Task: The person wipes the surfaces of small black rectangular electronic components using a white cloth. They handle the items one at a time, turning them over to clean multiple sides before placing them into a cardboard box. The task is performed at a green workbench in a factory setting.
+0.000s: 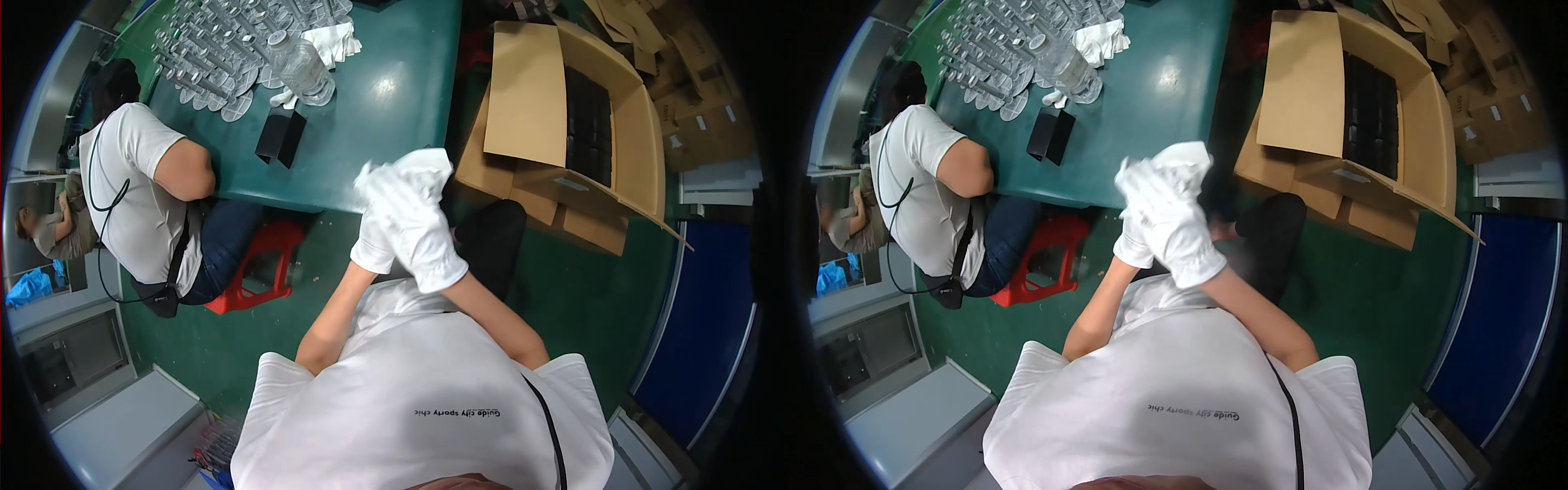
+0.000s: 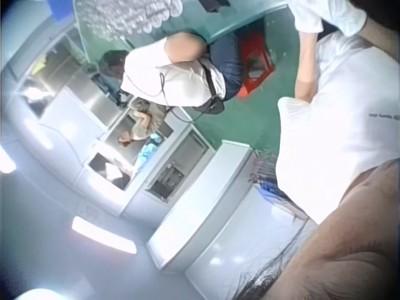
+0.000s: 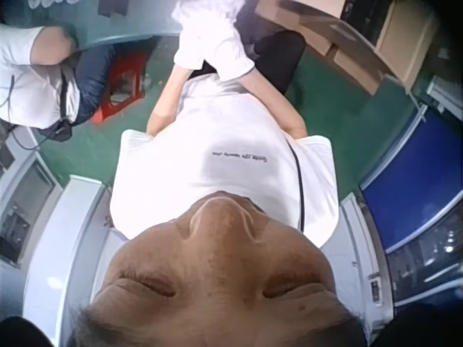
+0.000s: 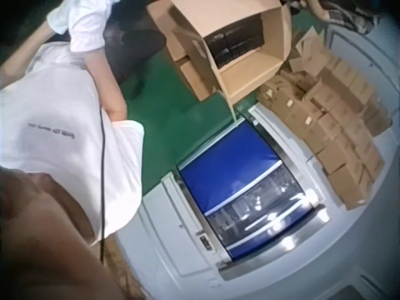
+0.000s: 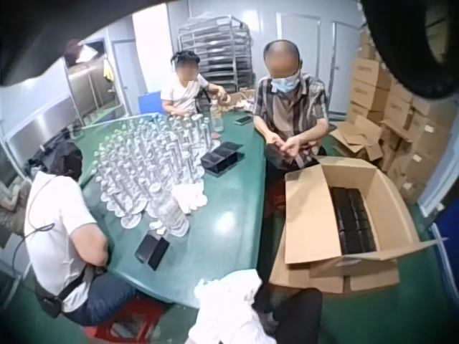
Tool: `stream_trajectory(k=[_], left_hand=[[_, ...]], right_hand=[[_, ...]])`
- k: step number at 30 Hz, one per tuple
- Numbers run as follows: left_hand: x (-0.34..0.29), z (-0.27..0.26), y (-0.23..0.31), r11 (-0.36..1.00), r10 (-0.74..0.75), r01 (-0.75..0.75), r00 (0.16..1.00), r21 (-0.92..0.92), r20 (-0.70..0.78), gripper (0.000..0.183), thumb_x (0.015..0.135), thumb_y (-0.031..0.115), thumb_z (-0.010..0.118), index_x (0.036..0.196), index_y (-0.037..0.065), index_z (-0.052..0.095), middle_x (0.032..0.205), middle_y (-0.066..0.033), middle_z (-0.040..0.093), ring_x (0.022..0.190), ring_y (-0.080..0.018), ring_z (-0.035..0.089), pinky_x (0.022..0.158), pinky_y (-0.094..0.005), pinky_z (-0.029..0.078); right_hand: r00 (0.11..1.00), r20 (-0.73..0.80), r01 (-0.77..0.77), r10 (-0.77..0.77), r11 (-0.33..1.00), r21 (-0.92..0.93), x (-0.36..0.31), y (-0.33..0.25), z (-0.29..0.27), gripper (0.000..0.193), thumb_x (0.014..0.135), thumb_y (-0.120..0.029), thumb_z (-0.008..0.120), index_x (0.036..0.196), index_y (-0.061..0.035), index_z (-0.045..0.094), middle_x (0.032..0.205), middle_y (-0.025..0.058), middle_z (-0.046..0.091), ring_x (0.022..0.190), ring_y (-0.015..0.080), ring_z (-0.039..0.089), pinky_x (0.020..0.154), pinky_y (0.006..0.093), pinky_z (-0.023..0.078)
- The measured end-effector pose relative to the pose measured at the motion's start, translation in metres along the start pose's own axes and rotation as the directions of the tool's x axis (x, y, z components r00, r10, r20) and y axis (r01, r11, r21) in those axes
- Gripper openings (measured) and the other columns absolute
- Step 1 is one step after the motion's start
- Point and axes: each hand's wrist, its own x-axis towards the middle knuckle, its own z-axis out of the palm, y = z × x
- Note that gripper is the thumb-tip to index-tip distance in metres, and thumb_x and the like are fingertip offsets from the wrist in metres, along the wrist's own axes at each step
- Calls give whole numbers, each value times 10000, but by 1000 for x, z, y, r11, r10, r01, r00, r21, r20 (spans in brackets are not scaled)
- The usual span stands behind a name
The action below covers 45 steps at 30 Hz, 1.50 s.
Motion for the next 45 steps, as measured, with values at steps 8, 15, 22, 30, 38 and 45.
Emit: stream_trajectory(k=[8, 15, 22, 30, 38, 45], left_hand=[[-4, -13, -3, 977, -84, 35, 970, 210, 227, 187, 958, 193, 618, 1029, 24, 654, 891, -82, 619, 828, -245, 608, 810, -354, 522], [10, -17, 28, 638, -533, 613, 789, -466, 306, 303, 1019, 152, 616, 1282, 2, 621, 1142, -21, 681, 948, -72, 581, 870, -255, 482], [-7, 1, 5, 729, -423, 375, 904, -573, 54, 326, 1036, 156, 582, 1321, -3, 577, 1113, -40, 669, 936, -131, 586, 848, -276, 486], [-19, 9, 3, 976, -210, 212, 977, -47, 42, 389, 1007, 37, 532, 1394, 11, 501, 1258, -129, 606, 1102, -223, 590, 936, -353, 507], [-5, -8, 8, 536, -542, 308, 840, -786, -40, 372, 970, 10, 636, 1340, 9, 592, 1177, -63, 646, 937, -115, 627, 804, -288, 574], [45, -77, -42, 674, -629, 241, 683, -698, -372, 338, 965, 72, 608, 1287, -29, 612, 1107, -76, 704, 807, -142, 655, 782, -289, 536]], right_hand=[[988, 124, -116, 89, 964, 240, -31, 24, -52, 323, 889, -127, 647, 1197, -29, 653, 1107, 179, 698, 1014, 362, 673, 893, 438, 527], [945, -317, -69, 75, 997, 29, 18, 80, -59, 314, 910, -106, 647, 1212, -20, 660, 1182, 198, 683, 1100, 343, 662, 953, 438, 512], [993, -78, 59, -88, 946, -319, 51, 43, 13, 450, 964, -307, 610, 1366, -106, 606, 1469, 104, 557, 1395, 309, 477, 1143, 477, 373], [993, 110, 9, -39, 965, 263, 7, -13, 18, 410, 943, -211, 654, 1334, -86, 648, 1358, 102, 648, 1268, 247, 599, 1151, 427, 357], [925, 318, -379, 207, 477, 793, -60, 33, -38, 431, 1004, -239, 591, 1312, 63, 572, 1178, 153, 697, 1151, 244, 641, 989, 316, 503], [624, 245, -561, 742, 208, 801, -116, 80, -37, 519, 1088, -425, 445, 1306, 10, 625, 1194, 97, 679, 1012, 173, 688, 849, 271, 551]])
